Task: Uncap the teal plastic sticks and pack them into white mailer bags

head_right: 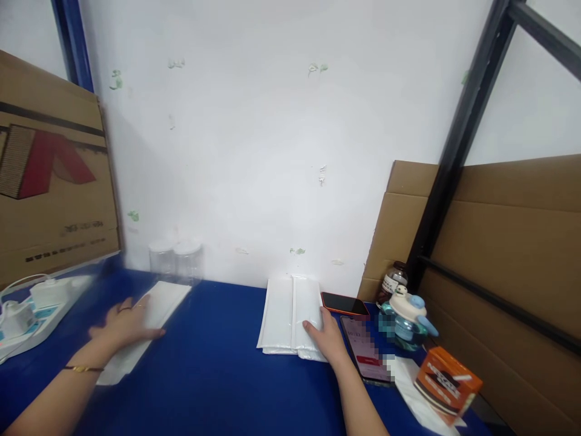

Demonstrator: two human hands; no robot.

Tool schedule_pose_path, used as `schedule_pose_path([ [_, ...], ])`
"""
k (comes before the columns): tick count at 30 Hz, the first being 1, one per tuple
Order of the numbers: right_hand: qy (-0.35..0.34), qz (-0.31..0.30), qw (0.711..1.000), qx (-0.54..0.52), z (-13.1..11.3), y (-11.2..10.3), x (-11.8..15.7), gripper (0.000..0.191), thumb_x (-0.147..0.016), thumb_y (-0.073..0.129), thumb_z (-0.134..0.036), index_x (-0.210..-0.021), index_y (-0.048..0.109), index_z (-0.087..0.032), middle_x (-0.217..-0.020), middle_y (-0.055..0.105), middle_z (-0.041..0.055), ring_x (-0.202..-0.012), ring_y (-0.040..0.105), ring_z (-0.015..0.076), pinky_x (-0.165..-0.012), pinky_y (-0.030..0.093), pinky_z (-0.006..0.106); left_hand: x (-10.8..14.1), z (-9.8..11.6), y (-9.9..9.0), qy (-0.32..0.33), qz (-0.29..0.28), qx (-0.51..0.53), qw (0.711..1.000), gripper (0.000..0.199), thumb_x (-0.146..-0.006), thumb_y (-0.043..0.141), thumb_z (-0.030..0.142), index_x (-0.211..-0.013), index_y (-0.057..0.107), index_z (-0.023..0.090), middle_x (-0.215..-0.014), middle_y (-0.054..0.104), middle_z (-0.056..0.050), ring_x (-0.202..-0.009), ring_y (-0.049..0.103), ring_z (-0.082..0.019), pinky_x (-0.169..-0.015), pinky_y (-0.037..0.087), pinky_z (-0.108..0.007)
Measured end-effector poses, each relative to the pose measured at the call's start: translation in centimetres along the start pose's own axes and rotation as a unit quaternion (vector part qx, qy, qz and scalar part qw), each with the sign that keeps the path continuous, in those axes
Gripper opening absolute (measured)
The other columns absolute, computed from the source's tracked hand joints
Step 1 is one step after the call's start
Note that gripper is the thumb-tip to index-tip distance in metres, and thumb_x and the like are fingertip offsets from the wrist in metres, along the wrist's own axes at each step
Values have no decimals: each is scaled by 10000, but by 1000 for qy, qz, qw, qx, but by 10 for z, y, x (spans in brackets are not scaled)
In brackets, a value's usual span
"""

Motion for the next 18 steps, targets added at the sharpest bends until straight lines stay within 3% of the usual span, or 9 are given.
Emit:
schedule_pose_path([
  [2,15,-4,1000,-24,0,0,-3,765,-646,625,-489,-1282,400,-126,-1261,499,166,-1172,470,288,-974,362,384,20,35,1,58,-9,69,996,1096,-428,678,585,-1358,332,119,-1414,271,-236,-1298,156,-463,-977,194,-636],
  [4,29,-9,998,-61,-1,0,-4,770,-610,671,-456,-1267,406,-154,-1219,543,138,-1117,522,273,-932,404,368,43,80,13,136,-125,222,957,993,-538,642,575,-1355,321,113,-1360,385,-204,-1279,304,-355,-1024,285,-475],
  [7,35,-17,993,-114,-5,-1,-2,741,-596,696,-415,-1237,426,-161,-1185,573,127,-1051,569,259,-883,445,358,75,149,43,106,-340,410,840,885,-651,610,521,-1358,282,102,-1358,400,-198,-1214,433,-260,-967,393,-340],
  [10,26,-25,988,-150,-10,-2,1,722,-604,694,-386,-1230,431,-139,-1169,586,137,-1030,583,254,-878,451,353,92,198,67,58,-401,497,768,791,-689,614,384,-1347,274,106,-1321,452,-187,-1188,464,-222,-926,429,-308],
  [12,25,-30,987,-158,-12,-2,4,726,-606,692,-373,-1237,426,-133,-1167,591,136,-1031,585,252,-883,448,354,96,220,78,74,-430,521,733,642,-702,583,308,-1280,382,115,-1237,540,-161,-1100,539,-221,-870,467,-310],
  [14,24,-29,987,-155,-13,-3,4,738,-607,687,-371,-1251,419,-130,-1175,589,136,-1043,580,254,-886,445,357,97,234,86,124,-431,507,736,498,-706,536,254,-1180,490,108,-1136,613,-139,-1005,592,-227,-824,487,-312],
  [18,23,-17,992,-123,-7,-7,2,738,-604,680,-396,-1245,438,-121,-1167,593,143,-1049,575,263,-884,442,355,98,248,101,185,-366,437,801,434,-655,547,217,-1075,579,112,-1062,653,-121,-966,600,-262,-813,473,-326],
])
Point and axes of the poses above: each hand's wrist, its own x-axis away from the middle knuckle, its own y-axis out of the palm, z = x × y, the point moved 1 cm from there along -x, towards the middle knuckle
